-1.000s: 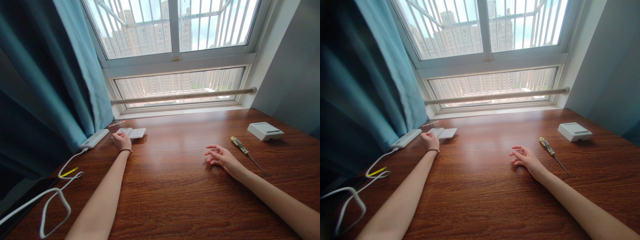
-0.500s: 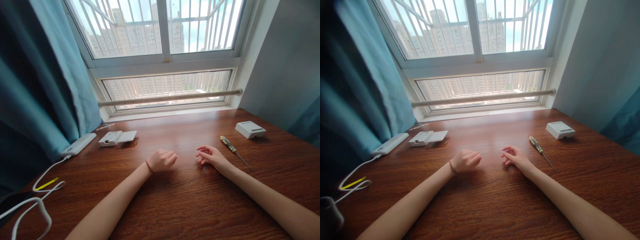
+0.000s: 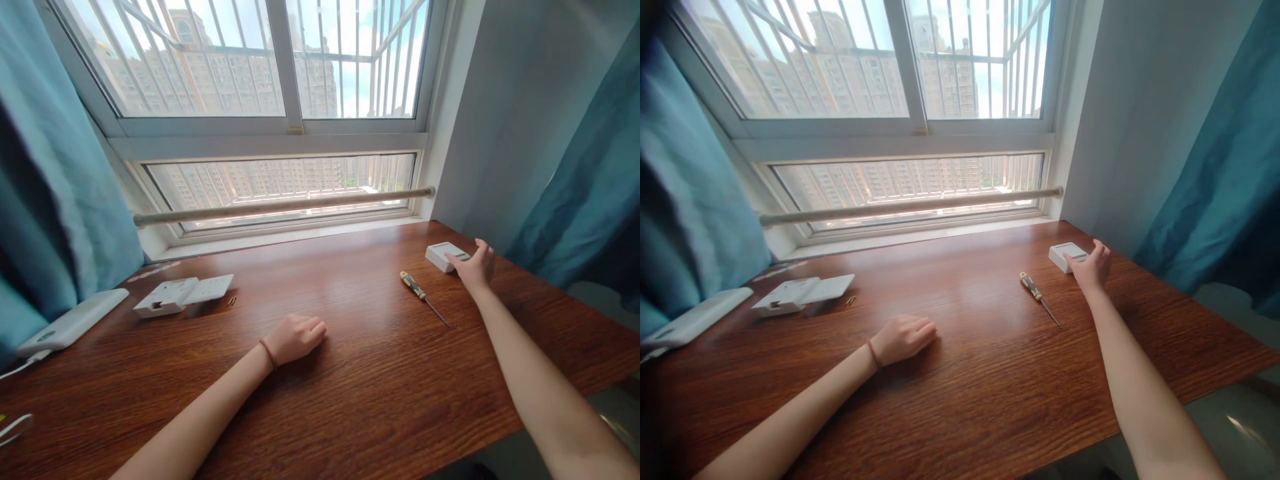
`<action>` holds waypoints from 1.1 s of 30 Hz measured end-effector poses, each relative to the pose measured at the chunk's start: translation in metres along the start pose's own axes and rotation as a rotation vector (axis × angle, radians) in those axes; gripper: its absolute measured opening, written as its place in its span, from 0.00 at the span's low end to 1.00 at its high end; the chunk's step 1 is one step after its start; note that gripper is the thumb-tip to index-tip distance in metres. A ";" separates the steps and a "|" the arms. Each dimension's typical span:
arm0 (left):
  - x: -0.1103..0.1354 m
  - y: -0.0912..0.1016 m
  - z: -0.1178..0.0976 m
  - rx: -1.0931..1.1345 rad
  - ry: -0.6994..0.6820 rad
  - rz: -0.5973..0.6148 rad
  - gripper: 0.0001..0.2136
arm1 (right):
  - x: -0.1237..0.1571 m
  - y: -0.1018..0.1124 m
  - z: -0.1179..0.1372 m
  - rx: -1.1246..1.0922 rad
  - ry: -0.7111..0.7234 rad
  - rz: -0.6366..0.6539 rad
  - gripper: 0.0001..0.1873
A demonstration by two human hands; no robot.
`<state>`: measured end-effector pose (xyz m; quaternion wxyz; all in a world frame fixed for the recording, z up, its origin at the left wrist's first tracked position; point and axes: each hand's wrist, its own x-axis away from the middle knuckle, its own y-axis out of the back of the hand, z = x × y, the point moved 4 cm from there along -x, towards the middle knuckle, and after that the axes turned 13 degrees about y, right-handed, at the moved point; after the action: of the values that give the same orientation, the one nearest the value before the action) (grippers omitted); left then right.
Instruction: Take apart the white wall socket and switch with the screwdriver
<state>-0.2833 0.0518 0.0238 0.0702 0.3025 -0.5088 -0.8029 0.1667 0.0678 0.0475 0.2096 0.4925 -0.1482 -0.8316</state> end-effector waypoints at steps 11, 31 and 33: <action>-0.002 0.002 -0.005 0.017 0.000 -0.005 0.11 | 0.014 -0.042 -0.058 0.018 -0.171 0.285 0.64; -0.013 0.023 -0.027 0.582 0.529 -0.132 0.29 | 0.057 -0.028 0.124 -0.373 0.063 0.285 0.54; -0.014 0.023 -0.031 0.647 0.656 -0.186 0.35 | 0.082 -0.024 0.161 -0.480 0.126 0.362 0.53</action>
<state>-0.2593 0.0227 0.0400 0.0572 0.5907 -0.6549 -0.4679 -0.0147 0.0544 0.0502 0.4736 0.4449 -0.0194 -0.7599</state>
